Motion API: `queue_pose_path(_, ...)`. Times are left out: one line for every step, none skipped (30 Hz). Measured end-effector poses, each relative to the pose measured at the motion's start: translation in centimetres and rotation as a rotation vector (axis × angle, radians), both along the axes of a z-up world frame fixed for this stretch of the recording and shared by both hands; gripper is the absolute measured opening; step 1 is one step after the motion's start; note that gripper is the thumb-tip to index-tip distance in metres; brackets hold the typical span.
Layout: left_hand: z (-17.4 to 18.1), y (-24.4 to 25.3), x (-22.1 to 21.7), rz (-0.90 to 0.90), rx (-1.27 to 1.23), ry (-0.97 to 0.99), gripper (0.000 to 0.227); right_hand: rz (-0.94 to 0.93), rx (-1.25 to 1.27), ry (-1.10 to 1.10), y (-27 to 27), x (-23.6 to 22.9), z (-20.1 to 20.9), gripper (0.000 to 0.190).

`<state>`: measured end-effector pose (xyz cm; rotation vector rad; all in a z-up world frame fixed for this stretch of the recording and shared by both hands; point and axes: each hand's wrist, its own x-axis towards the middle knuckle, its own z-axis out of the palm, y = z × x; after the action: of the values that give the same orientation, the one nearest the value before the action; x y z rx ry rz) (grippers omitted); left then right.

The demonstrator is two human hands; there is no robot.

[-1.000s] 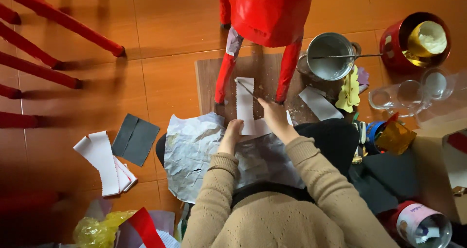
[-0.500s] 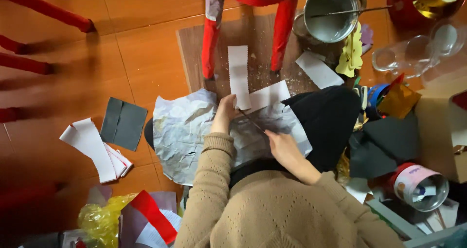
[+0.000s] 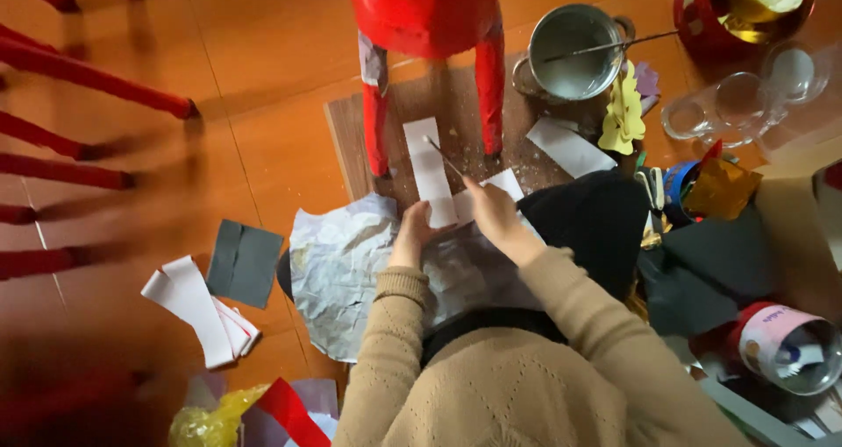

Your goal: Applying red paper and gold foil to a horse-shaped frame to create decorative paper horses.

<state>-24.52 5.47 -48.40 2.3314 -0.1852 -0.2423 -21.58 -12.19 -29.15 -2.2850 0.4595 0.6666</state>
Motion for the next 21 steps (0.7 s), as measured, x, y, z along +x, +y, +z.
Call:
queue_pose_path(2.1, -0.3, -0.1, 0.047, -0.091, 0.052, 0.074, 0.196, -0.079, -0.12, 0.5, 0.5, -1.9, 0.04)
queue_pose_path(4.2, -0.4, -0.3, 0.093, -0.182, 0.104, 0.07, 0.389, -0.159, -0.239, 1.2, 0.8, -3.8, 0.047)
queue_pose_path(4.1, -0.2, 0.0, 0.087, -0.176, 0.093, 0.07, 0.382, -0.156, -0.251, 1.8, 1.5, -4.2, 0.047)
queue_pose_path(4.0, -0.1, 0.1, 0.066, -0.137, 0.108, 0.071, 0.362, -0.133, -0.229, 2.3, 2.0, -4.7, 0.044)
queue_pose_path(3.8, 0.0, 0.2, 0.046, -0.098, 0.123, 0.072, 0.342, -0.109, -0.208, 2.9, 2.5, -5.2, 0.041)
queue_pose_path(2.9, 0.1, 0.1, 0.041, -0.095, 0.12, 0.072, 0.337, -0.108, -0.211, 2.6, 2.4, -5.2, 0.041)
queue_pose_path(2.0, 0.3, 0.1, 0.014, -0.038, 0.148, 0.075, 0.325, -0.11, -0.254, 2.3, 2.2, -5.2, 0.043)
queue_pose_path(1.2, 0.4, -0.1, -0.012, 0.016, 0.176, 0.077, 0.316, -0.115, -0.295, 1.9, 1.9, -5.2, 0.044)
queue_pose_path(-0.3, 0.5, -0.1, -0.014, 0.017, 0.174, 0.077, 0.313, -0.116, -0.298, 1.4, 1.5, -3.3, 0.044)
queue_pose_path(-1.9, 0.6, -0.2, 0.003, 0.03, 0.133, 0.079, 0.29, -0.109, -0.291, 0.8, 1.1, -1.4, 0.043)
queue_pose_path(-3.4, 0.7, -0.3, 0.02, 0.043, 0.092, 0.081, 0.268, -0.103, -0.285, 0.2, 0.6, 0.5, 0.042)
queue_pose_path(-2.2, 0.6, -0.4, 0.018, 0.042, 0.09, 0.081, 0.267, -0.105, -0.287, 0.4, 0.3, 2.1, 0.042)
queue_pose_path(-0.9, 0.6, -0.5, -0.006, -0.014, 0.054, 0.086, 0.105, 0.033, -0.125, 0.6, 0.0, 3.6, 0.047)
queue_pose_path(0.3, 0.5, -0.6, -0.031, -0.07, 0.017, 0.091, -0.059, 0.17, 0.035, 0.8, -0.3, 5.1, 0.068)
queue_pose_path(1.9, 0.2, -0.7, -0.033, -0.07, 0.014, 0.091, -0.061, 0.169, 0.031, 0.3, -1.0, 2.9, 0.068)
queue_pose_path(3.6, 0.1, -0.7, 0.039, -0.156, 0.12, 0.086, 0.14, 0.027, -0.084, -0.1, -1.6, 0.7, 0.048)
queue_pose_path(5.2, 0.0, -0.7, 0.112, -0.243, 0.227, 0.081, 0.34, -0.118, -0.199, -0.4, -2.1, -1.5, 0.039)
queue_pose_path(7.0, -0.3, -0.3, 0.111, -0.241, 0.22, 0.081, 0.339, -0.118, -0.206, -0.4, -1.1, 0.1, 0.039)
queue_pose_path(8.8, -0.5, 0.0, 0.221, -0.372, 0.382, 0.073, 0.238, -0.113, -0.111, -0.3, 0.0, 1.7, 0.043)
queue_pose_path(10.6, -0.7, 0.1, 0.333, -0.501, 0.549, 0.065, 0.138, -0.106, -0.011, -0.2, 0.8, 3.2, 0.056)
queue_pose_path(9.0, -0.6, -0.2, 0.333, -0.499, 0.547, 0.065, 0.138, -0.104, -0.013, 0.3, 0.9, 3.1, 0.056)
